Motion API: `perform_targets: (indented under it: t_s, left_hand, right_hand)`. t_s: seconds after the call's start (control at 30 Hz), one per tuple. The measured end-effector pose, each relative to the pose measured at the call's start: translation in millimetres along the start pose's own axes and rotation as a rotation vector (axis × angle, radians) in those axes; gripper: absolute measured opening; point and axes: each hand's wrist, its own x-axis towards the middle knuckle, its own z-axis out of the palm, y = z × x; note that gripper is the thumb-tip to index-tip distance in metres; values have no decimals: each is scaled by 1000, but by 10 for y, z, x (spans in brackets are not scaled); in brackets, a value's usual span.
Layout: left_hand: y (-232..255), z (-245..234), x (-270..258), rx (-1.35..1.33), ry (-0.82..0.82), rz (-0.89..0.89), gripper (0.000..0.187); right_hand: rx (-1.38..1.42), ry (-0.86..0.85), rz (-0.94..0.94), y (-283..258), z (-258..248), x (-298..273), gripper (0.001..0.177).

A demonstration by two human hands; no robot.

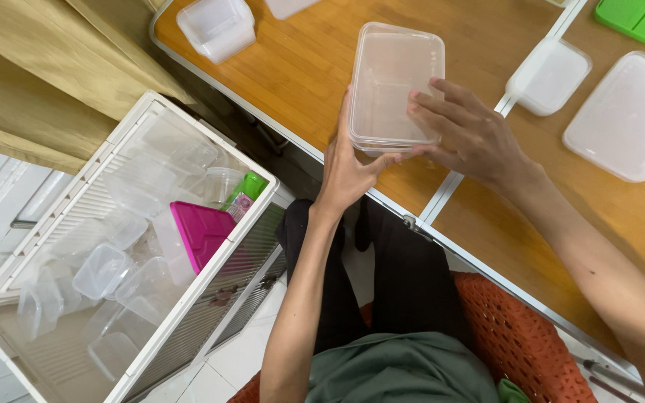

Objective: The person opens and closes several plastic food storage containers, including a green compartmentalized lunchbox, on a wooden table. They repeatedly press the lids to ensure a secure seal and place the containers into a white storage bin.

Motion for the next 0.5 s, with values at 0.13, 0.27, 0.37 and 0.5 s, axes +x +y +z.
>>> perform_targets:
  t_s: [0.13, 0.27, 0.37, 0.5]
  left_hand:
    - [29, 12, 8, 26, 15, -6, 125]
    - [47, 12, 12, 35, 29, -5, 125]
    - [51, 17, 7, -8, 23, -64, 127]
    - [50, 34, 3, -22, -5, -122, 128]
  right_hand:
    - [19, 28, -13, 27, 31, -2, 51]
    - [71, 37, 6, 40, 15, -4, 51]
    - [126, 45, 24, 46, -24, 7, 50]
    - [155, 98, 9, 63, -83, 38, 51]
